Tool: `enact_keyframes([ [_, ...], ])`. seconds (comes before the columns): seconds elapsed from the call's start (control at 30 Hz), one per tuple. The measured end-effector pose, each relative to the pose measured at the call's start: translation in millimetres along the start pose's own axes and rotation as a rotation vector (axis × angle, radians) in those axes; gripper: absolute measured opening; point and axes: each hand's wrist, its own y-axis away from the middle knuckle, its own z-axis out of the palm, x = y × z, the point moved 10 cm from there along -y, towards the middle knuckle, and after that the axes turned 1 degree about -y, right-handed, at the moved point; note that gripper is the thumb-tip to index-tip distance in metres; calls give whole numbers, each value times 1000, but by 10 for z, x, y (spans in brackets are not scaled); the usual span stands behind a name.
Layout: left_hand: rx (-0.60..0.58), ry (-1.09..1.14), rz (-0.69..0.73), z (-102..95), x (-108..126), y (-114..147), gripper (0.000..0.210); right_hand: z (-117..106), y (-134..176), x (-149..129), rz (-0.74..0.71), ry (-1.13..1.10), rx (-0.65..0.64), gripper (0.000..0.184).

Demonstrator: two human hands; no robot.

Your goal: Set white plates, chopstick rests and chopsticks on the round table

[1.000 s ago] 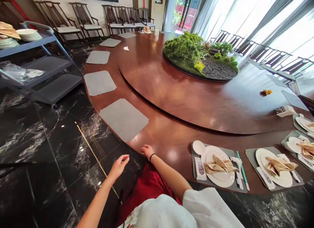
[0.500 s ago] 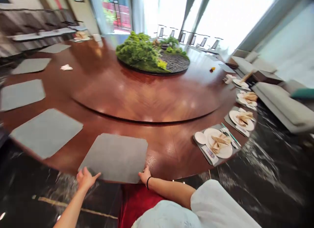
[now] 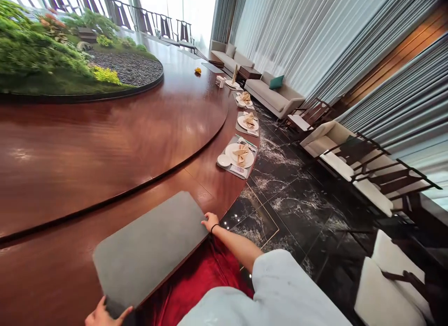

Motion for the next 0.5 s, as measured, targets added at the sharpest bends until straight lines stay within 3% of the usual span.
enact_keyframes([
  [0.13, 75, -64, 216, 357, 832, 279, 102, -518, -412, 421, -17, 21, 67, 26],
  [0.23, 144, -102, 276, 544, 1239, 433, 100, -759, -595, 594, -54, 53, 97, 29],
  [0.37, 187, -158, 323, 674, 1538, 516, 90, -966, -733, 677, -110, 104, 121, 40],
  [0.5, 262, -172, 319, 690, 1590, 493, 84, -1055, -847, 684, -186, 142, 100, 39],
])
